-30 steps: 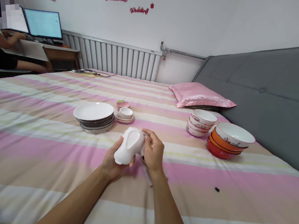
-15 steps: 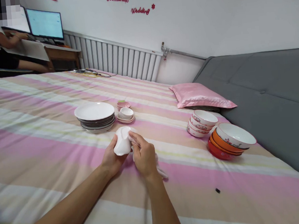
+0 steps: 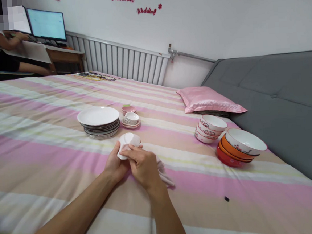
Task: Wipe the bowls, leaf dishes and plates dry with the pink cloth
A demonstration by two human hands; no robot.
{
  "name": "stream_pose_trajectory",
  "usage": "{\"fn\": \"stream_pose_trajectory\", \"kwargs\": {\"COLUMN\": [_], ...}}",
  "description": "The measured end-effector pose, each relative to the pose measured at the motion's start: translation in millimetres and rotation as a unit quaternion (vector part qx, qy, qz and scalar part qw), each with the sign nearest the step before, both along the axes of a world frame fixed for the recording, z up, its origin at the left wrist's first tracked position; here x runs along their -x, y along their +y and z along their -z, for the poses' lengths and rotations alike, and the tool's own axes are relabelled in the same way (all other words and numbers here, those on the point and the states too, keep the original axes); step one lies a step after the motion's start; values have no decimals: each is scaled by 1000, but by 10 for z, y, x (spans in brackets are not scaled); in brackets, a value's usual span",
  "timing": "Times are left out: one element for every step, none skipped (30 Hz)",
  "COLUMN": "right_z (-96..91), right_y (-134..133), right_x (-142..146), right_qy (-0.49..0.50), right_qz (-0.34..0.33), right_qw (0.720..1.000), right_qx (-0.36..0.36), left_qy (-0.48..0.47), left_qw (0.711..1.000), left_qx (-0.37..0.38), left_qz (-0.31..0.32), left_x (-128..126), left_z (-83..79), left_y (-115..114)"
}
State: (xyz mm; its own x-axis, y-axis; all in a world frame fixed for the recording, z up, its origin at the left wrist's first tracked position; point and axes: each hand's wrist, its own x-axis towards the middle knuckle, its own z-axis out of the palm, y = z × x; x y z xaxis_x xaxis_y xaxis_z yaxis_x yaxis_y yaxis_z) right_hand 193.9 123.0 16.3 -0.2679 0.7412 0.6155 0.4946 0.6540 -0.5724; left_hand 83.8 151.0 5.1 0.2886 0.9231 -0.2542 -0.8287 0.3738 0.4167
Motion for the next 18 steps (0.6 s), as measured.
{"fn": "stream_pose_trajectory", "kwargs": {"right_z": [-1, -2, -2, 0, 3, 8, 15, 23, 31, 38, 44, 47, 50, 52, 54, 57, 61, 66], "right_y": [-5, -10, -15, -19, -22, -24, -23, -22, -19, -16, -14, -11, -9, -6, -3, 0, 4, 8], "right_x": [19, 43, 68, 94, 118, 138, 152, 160, 164, 163, 159, 154, 149, 143, 138, 134, 129, 125], "right_qy": [-21, -43, -63, -79, -89, -92, -89, -81, -73, -62, -52, -41, -31, -21, -12, -4, 2, 7], "right_qz": [-1, -1, 1, 5, 12, 20, 28, 36, 41, 44, 46, 47, 47, 49, 51, 56, 63, 72], "right_qw": [1000, 999, 998, 997, 996, 995, 996, 996, 996, 997, 997, 998, 998, 998, 998, 998, 997, 996], "right_qx": [-2, -4, -5, -7, -10, -13, -17, -20, -23, -26, -28, -30, -31, -33, -35, -39, -45, -54], "left_qy": [5, 4, -2, -10, -19, -24, -27, -29, -32, -37, -42, -45, -45, -41, -35, -28, -21, -14], "left_qw": [1000, 1000, 999, 999, 998, 998, 998, 998, 999, 999, 998, 998, 998, 997, 997, 997, 997, 997], "left_qx": [8, 15, 20, 23, 24, 22, 16, 9, 0, -12, -26, -38, -50, -58, -64, -66, -65, -64], "left_qz": [10, 23, 35, 44, 52, 55, 55, 51, 44, 35, 25, 18, 13, 14, 17, 22, 28, 33], "left_x": [5, 10, 16, 21, 24, 24, 22, 17, 9, -1, -13, -26, -38, -49, -59, -67, -74, -79], "left_z": [12, 26, 41, 58, 77, 97, 115, 131, 143, 149, 149, 143, 131, 116, 98, 81, 66, 56], "left_y": [2, 4, 7, 11, 17, 24, 31, 37, 41, 41, 38, 30, 19, 4, -14, -32, -50, -67]}}
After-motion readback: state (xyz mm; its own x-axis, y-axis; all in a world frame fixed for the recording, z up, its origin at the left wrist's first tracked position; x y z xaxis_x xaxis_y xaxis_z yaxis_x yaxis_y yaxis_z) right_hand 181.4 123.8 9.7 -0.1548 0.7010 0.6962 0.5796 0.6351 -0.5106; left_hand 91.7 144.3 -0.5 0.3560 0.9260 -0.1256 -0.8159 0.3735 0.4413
